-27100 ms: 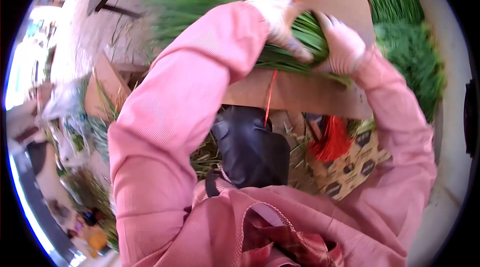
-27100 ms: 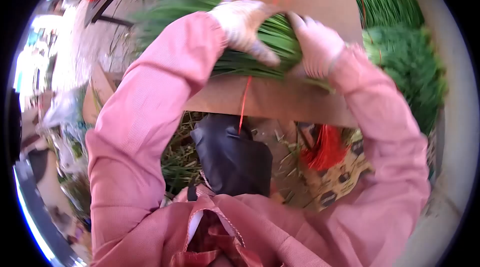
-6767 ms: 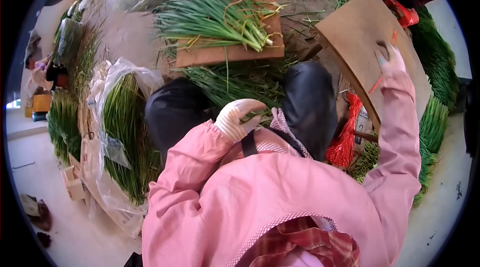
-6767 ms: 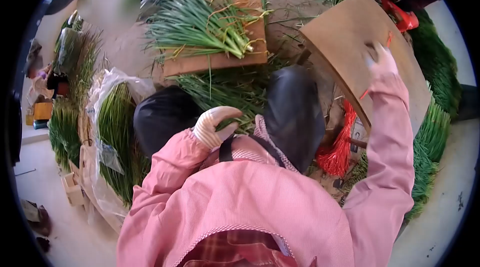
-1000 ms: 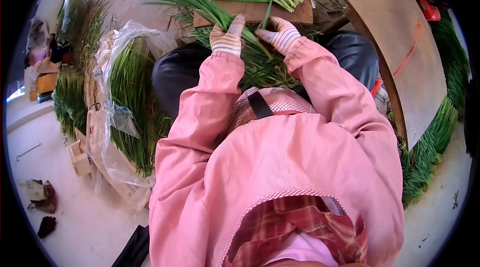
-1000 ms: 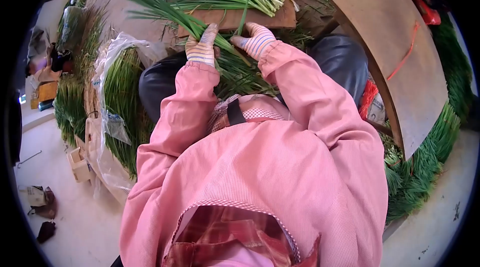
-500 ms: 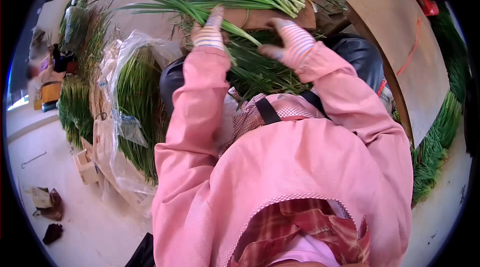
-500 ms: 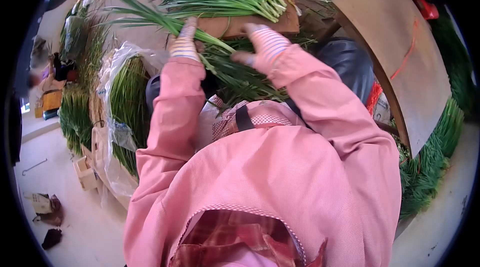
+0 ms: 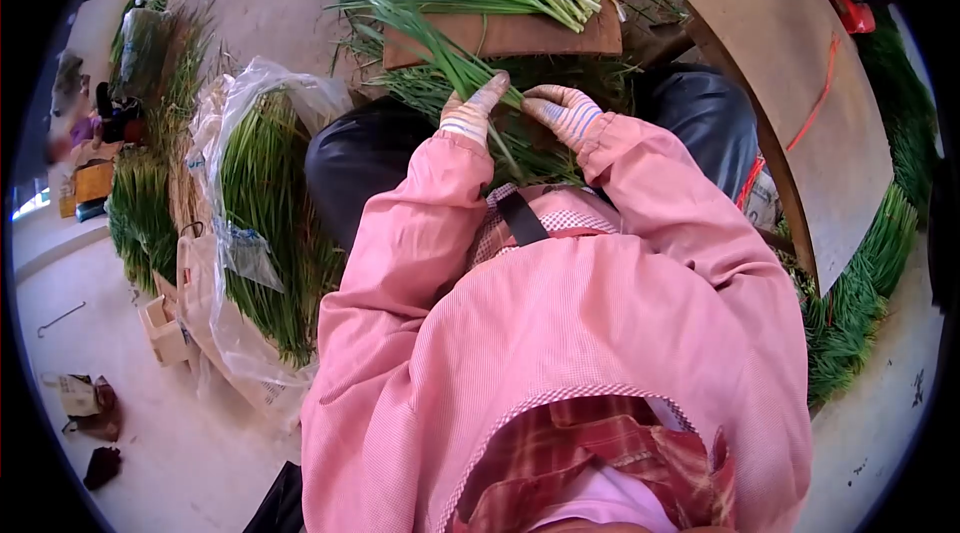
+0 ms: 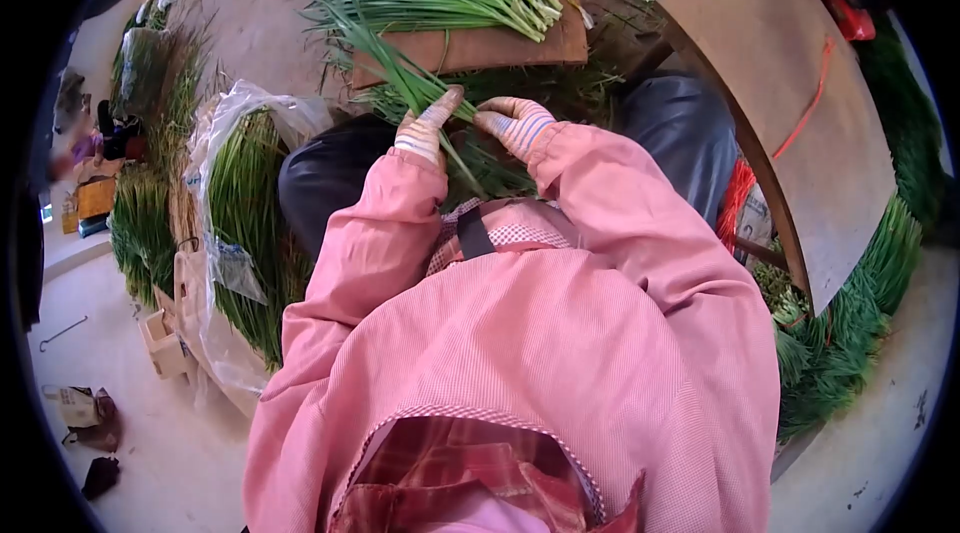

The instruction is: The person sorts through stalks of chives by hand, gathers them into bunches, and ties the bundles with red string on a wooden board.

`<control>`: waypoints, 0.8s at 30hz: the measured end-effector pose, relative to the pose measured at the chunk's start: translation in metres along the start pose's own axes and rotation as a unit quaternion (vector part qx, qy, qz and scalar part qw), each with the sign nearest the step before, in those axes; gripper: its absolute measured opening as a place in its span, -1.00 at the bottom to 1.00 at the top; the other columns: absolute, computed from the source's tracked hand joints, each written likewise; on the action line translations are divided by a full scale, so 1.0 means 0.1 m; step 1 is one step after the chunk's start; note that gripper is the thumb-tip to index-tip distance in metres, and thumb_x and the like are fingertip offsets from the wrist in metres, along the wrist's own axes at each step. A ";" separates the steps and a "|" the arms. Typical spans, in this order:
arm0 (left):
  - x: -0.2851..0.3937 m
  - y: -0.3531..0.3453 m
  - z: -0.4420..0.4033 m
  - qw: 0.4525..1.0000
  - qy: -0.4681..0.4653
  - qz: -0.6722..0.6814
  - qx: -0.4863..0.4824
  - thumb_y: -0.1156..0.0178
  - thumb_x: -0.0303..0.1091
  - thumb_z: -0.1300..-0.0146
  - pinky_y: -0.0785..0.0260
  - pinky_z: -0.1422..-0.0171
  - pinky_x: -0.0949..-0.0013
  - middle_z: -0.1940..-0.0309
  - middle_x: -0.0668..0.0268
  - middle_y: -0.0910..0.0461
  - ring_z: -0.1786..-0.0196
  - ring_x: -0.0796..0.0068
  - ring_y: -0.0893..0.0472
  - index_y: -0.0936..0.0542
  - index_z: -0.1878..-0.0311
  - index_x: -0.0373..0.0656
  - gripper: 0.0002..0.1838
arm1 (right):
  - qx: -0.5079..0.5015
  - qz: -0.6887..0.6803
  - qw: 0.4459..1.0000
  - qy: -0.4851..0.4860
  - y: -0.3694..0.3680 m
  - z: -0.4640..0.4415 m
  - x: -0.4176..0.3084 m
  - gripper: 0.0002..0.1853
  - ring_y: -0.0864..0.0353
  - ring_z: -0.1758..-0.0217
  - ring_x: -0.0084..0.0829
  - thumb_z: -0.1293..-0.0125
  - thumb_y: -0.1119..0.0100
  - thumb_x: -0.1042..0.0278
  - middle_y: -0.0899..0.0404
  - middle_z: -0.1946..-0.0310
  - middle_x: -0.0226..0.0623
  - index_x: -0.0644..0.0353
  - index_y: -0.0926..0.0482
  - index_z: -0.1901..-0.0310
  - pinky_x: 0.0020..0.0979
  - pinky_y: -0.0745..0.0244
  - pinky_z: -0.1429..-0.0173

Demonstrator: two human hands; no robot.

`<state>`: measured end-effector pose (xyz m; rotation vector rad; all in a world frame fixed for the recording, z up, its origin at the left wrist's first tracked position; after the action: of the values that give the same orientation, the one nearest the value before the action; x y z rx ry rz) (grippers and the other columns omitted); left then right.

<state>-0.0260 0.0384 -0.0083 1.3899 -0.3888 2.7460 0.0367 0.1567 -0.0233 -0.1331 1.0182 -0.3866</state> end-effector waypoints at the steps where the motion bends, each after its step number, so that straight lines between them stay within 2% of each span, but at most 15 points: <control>1: -0.03 0.04 -0.08 1.000 -0.020 0.012 -0.014 -0.35 -0.18 0.10 -0.36 0.41 0.42 0.48 0.37 -0.49 0.47 0.46 -0.47 -0.49 0.25 -0.07 -0.64 | -0.006 -0.023 0.999 0.041 -0.03 -0.02 -0.04 -0.79 -0.40 0.54 -0.67 -0.11 -0.16 0.34 -0.51 0.48 -0.49 0.18 -0.54 0.21 -0.62 -0.29 0.46; 2: -0.05 0.07 -0.14 0.999 -0.044 0.002 -0.005 -0.34 -0.25 0.08 -0.40 0.39 0.36 0.46 0.36 -0.49 0.44 0.43 -0.49 -0.48 0.26 -0.09 -0.68 | 0.015 -0.027 0.998 0.053 -0.03 0.00 -0.05 -0.80 -0.37 0.53 -0.69 -0.10 -0.16 0.37 -0.50 0.50 -0.51 0.18 -0.54 0.22 -0.62 -0.28 0.44; 5: -0.05 -0.01 -0.07 0.989 -0.058 0.138 0.017 -0.28 -0.34 0.02 -0.41 0.37 0.31 0.44 0.32 -0.50 0.41 0.36 -0.50 -0.47 0.25 -0.13 -0.74 | -0.003 -0.056 0.992 0.113 -0.05 -0.16 0.07 -0.81 -0.32 0.52 -0.70 -0.10 -0.18 0.35 -0.49 0.50 -0.53 0.17 -0.54 0.23 -0.62 -0.25 0.44; 7: -0.05 -0.03 -0.07 0.965 -0.068 0.252 0.016 -0.19 -0.41 -0.06 -0.42 0.34 0.26 0.43 0.27 -0.51 0.41 0.31 -0.51 -0.46 0.26 -0.19 -0.82 | -0.004 -0.096 0.987 0.132 -0.11 -0.13 0.05 -0.83 -0.35 0.45 -0.68 -0.11 -0.17 0.36 -0.49 0.47 -0.52 0.18 -0.51 0.25 -0.60 -0.29 0.33; 9: -0.01 0.00 -0.07 0.968 -0.054 0.245 0.022 -0.18 -0.43 -0.07 -0.42 0.32 0.26 0.43 0.24 -0.51 0.41 0.30 -0.51 -0.46 0.25 -0.20 -0.83 | -0.015 -0.128 0.979 0.156 -0.12 -0.13 0.01 -0.83 -0.35 0.42 -0.66 -0.12 -0.16 0.37 -0.49 0.47 -0.50 0.19 -0.50 0.25 -0.58 -0.30 0.29; 11: -0.04 0.06 -0.15 0.970 -0.022 0.236 0.046 -0.18 -0.40 -0.07 -0.41 0.31 0.23 0.44 0.21 -0.51 0.40 0.26 -0.51 -0.46 0.26 -0.21 -0.82 | -0.037 -0.013 0.987 0.157 -0.12 -0.17 0.00 -0.84 -0.37 0.37 -0.63 -0.14 -0.14 0.38 -0.49 0.44 -0.46 0.20 -0.48 0.25 -0.54 -0.32 0.22; 12: -0.04 0.09 -0.21 0.970 -0.023 0.237 0.045 -0.18 -0.40 -0.07 -0.41 0.31 0.23 0.44 0.21 -0.51 0.40 0.26 -0.51 -0.46 0.26 -0.21 -0.82 | -0.070 -0.020 0.988 0.134 -0.16 -0.14 -0.04 -0.85 -0.35 0.36 -0.64 -0.17 -0.09 0.40 -0.48 0.43 -0.43 0.22 -0.47 0.24 -0.53 -0.32 0.23; 14: 0.01 0.21 -0.31 0.972 -0.052 0.222 0.064 -0.17 -0.33 -0.08 -0.41 0.32 0.20 0.44 0.20 -0.51 0.41 0.25 -0.51 -0.46 0.28 -0.21 -0.81 | -0.090 0.076 0.979 0.164 -0.20 -0.14 -0.10 -0.84 -0.41 0.36 -0.51 -0.16 -0.09 0.35 -0.48 0.45 -0.34 0.24 -0.48 0.27 -0.47 -0.34 0.22; 16: 0.30 0.44 -0.46 0.975 -0.102 0.191 0.047 -0.07 -0.25 -0.17 -0.39 0.43 0.27 0.54 0.25 -0.51 0.50 0.29 -0.51 -0.45 0.29 -0.12 -0.84 | -0.053 0.280 0.921 0.266 -0.16 -0.08 -0.11 -0.79 -0.46 0.33 -0.28 -0.11 -0.09 0.29 -0.48 0.46 -0.17 0.25 -0.49 0.30 -0.37 -0.35 0.20; 17: 0.62 0.55 -0.37 0.974 -0.097 0.154 0.132 -0.04 -0.26 -0.19 -0.38 0.41 0.32 0.52 0.27 -0.51 0.50 0.34 -0.49 -0.45 0.30 -0.13 -0.85 | -0.060 0.345 0.902 0.251 -0.14 0.01 -0.16 -0.74 -0.46 0.28 -0.13 -0.06 -0.11 0.22 -0.46 0.44 -0.05 0.23 -0.50 0.29 -0.30 -0.36 0.17; 18: 0.87 0.79 -0.45 0.957 -0.138 0.172 0.190 -0.04 -0.25 -0.18 -0.37 0.41 0.35 0.46 0.27 -0.51 0.47 0.39 -0.49 -0.46 0.29 -0.14 -0.83 | -0.062 0.446 0.859 0.244 -0.03 0.03 -0.11 -0.72 -0.48 0.26 -0.15 -0.04 -0.11 0.20 -0.49 0.40 -0.03 0.23 -0.51 0.28 -0.29 -0.37 0.15; 19: 1.19 1.06 -0.50 0.942 -0.212 0.137 0.222 -0.08 -0.24 -0.15 -0.38 0.40 0.36 0.41 0.28 -0.51 0.46 0.42 -0.50 -0.46 0.28 -0.15 -0.81 | -0.107 0.491 0.852 0.145 0.08 0.07 -0.10 -0.71 -0.49 0.24 -0.21 -0.04 -0.13 0.22 -0.51 0.36 -0.07 0.21 -0.50 0.24 -0.33 -0.37 0.12; 20: 1.48 1.38 -0.51 0.902 -0.287 0.078 0.314 -0.14 -0.25 -0.09 -0.39 0.41 0.35 0.44 0.29 -0.51 0.45 0.42 -0.50 -0.46 0.29 -0.14 -0.80 | -0.150 0.530 0.833 0.045 0.20 0.12 -0.13 -0.70 -0.50 0.21 -0.27 -0.04 -0.15 0.23 -0.53 0.31 -0.11 0.20 -0.50 0.21 -0.36 -0.38 0.10; 22: 2.04 1.45 -0.17 0.854 -0.374 0.108 0.344 -0.15 -0.23 -0.10 -0.41 0.42 0.41 0.51 0.31 -0.52 0.47 0.44 -0.51 -0.48 0.37 -0.15 -0.82 | -0.046 0.525 0.838 0.144 0.41 0.20 -0.37 -0.67 -0.52 0.22 -0.27 -0.01 -0.17 0.22 -0.53 0.31 -0.12 0.19 -0.49 0.19 -0.37 -0.40 0.11; 24: 2.08 1.52 -0.13 0.860 -0.384 0.162 0.296 -0.17 -0.23 -0.08 -0.40 0.45 0.44 0.51 0.32 -0.52 0.49 0.46 -0.50 -0.49 0.38 -0.14 -0.82 | 0.056 0.544 0.795 0.261 0.41 0.01 -0.68 -0.67 -0.51 0.27 -0.15 -0.03 -0.17 0.22 -0.52 0.36 -0.06 0.20 -0.46 0.19 -0.32 -0.40 0.17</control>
<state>-0.1827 -0.1215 0.1189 2.8112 0.2913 2.4888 0.0163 0.2201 0.0195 0.6992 1.4310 0.6231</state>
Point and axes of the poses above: each hand's wrist, its own z-axis away from the middle knuckle, its own y-axis out of the back of the hand, x = y × z, the point moved 3 cm from there along -z, towards the middle knuckle
